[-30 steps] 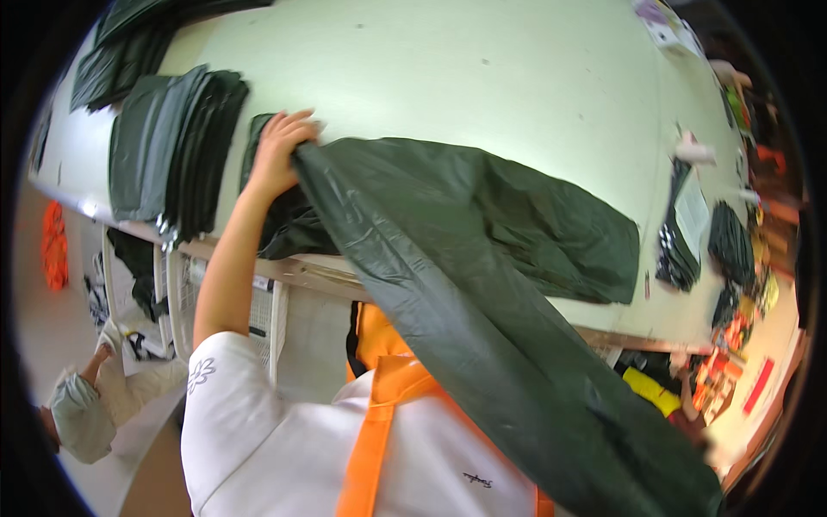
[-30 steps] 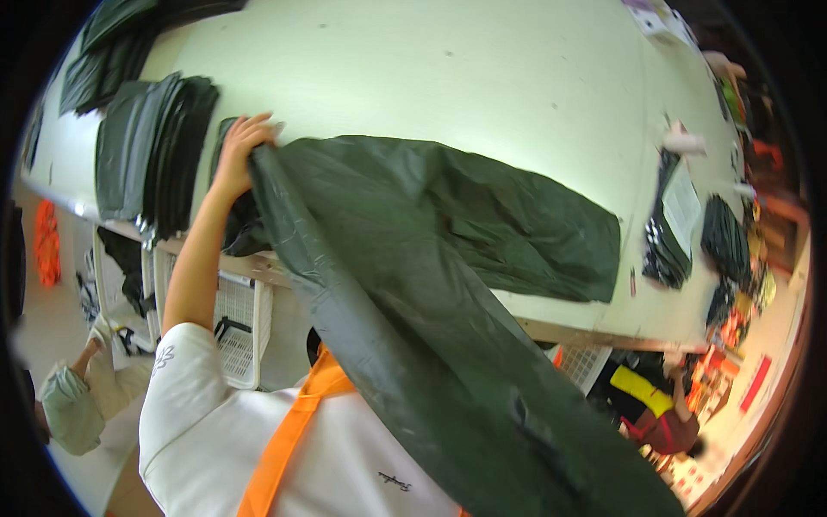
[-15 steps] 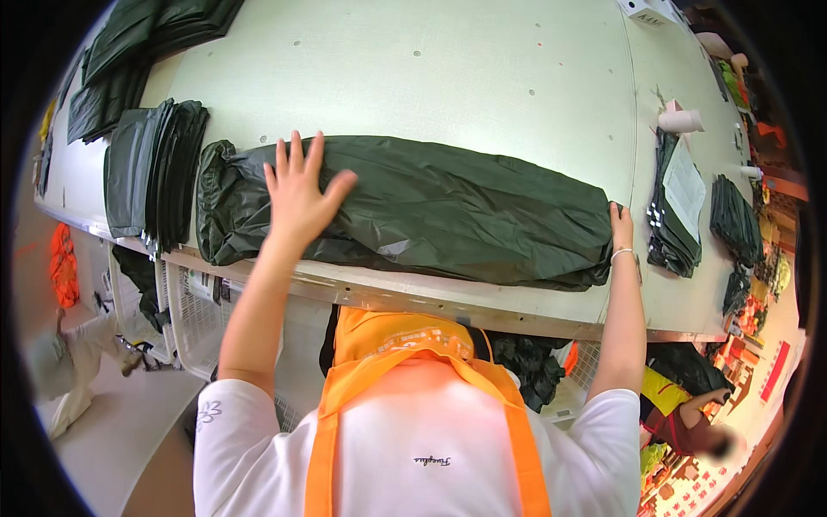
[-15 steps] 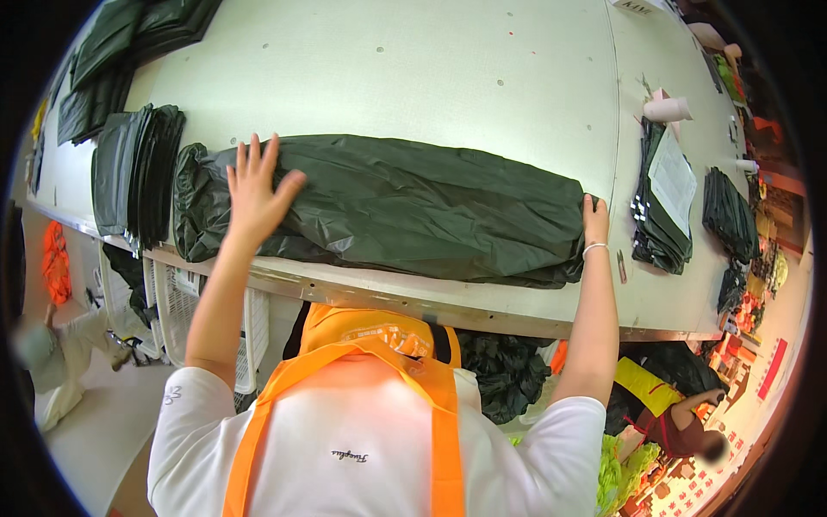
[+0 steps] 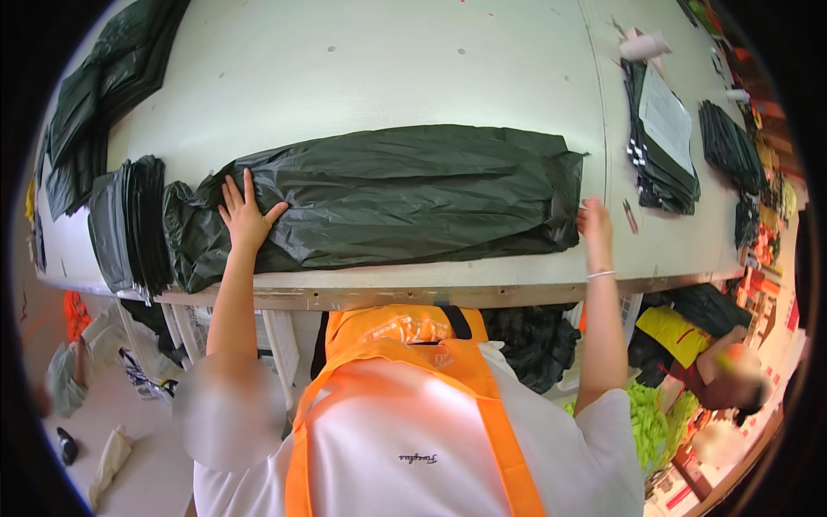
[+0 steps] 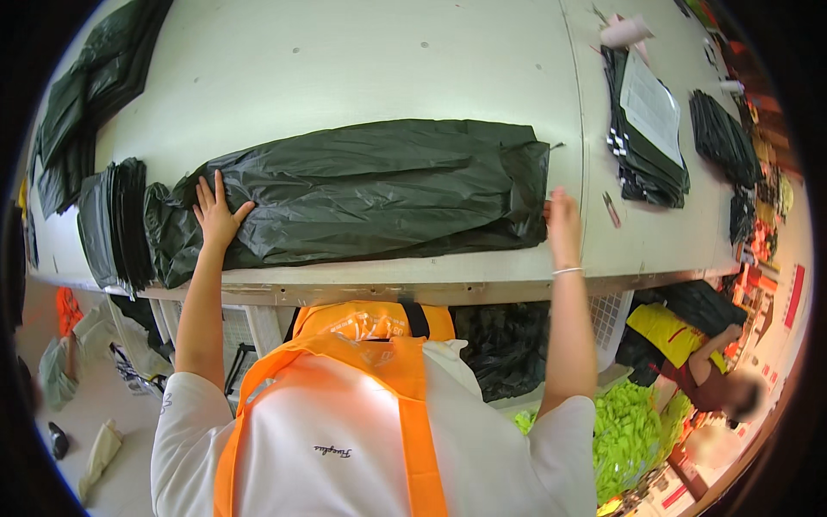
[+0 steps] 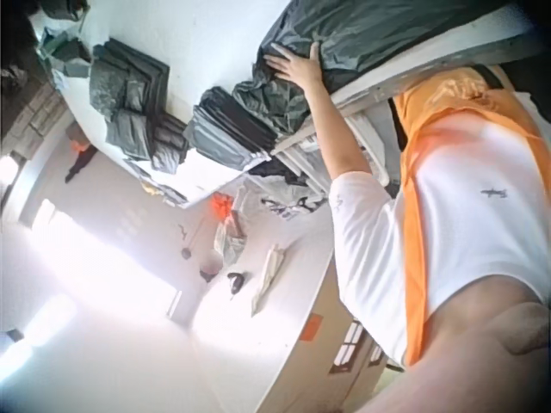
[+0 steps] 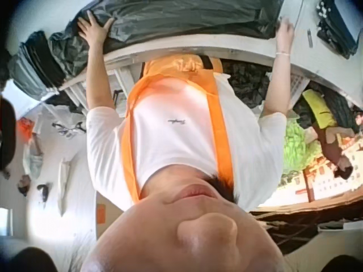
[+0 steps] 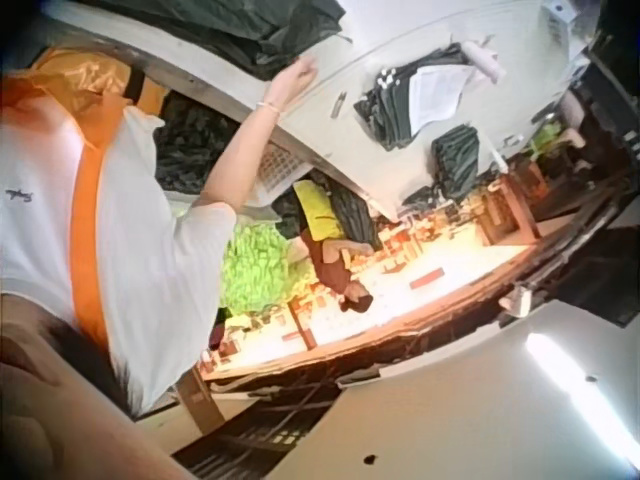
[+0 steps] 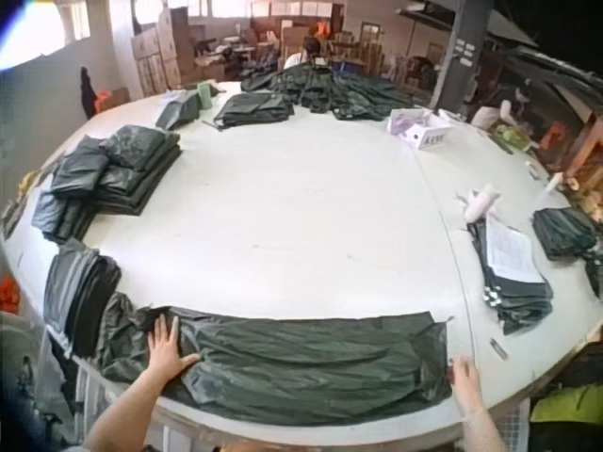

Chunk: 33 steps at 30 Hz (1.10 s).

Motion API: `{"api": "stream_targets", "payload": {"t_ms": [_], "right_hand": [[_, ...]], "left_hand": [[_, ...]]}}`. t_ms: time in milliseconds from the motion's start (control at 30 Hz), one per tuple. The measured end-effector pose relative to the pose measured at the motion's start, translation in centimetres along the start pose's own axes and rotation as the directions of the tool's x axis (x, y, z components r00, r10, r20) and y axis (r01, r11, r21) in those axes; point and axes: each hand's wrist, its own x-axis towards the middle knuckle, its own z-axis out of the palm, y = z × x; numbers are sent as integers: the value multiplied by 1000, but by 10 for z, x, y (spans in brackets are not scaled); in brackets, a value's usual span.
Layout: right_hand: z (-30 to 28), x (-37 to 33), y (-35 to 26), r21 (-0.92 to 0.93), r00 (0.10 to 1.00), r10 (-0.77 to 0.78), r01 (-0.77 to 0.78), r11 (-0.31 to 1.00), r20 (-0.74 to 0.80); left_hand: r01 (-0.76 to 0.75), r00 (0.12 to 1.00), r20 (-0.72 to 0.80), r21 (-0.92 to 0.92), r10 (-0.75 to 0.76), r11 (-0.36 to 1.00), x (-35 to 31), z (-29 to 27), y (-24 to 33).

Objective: The person unfolds a dark green jacket on a table, smooths it out, and folds it into a compact rectangle. The person then places the folded jacket into a small matching pouch and sets it aside.

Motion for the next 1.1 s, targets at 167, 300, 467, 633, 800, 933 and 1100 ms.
{"api": "stream_targets", "payload": {"t_ms": [167,300,467,633,800,933,1100], "right_hand": [[30,-14,2,-584,889,-418,242,775,-186],[4,3,4,-657,901,-423,265,706,-91],[18,-20,-61,-527,661,-749,623,578,-41],[90,-43,-71,-691,584,-719,694,201,377],[122,-31,-20,-723,696,-631,625,296,343],[134,-21,-21,-740,702,-586,627,241,405],[126,-13,-7,-689,712,-598,640,340,367]], "left_hand": [[-9,1000,28,-16,9,1000,3,-2,2],[-7,999,36,-33,8,999,5,-5,3],[40,997,63,-56,-37,998,2,-28,5],[207,941,-289,89,-174,974,12,-30,-38],[223,971,-74,-46,-226,974,17,0,-81],[280,957,80,-5,-278,960,51,-20,-76],[-123,951,-296,-103,88,987,44,-80,94]]}}
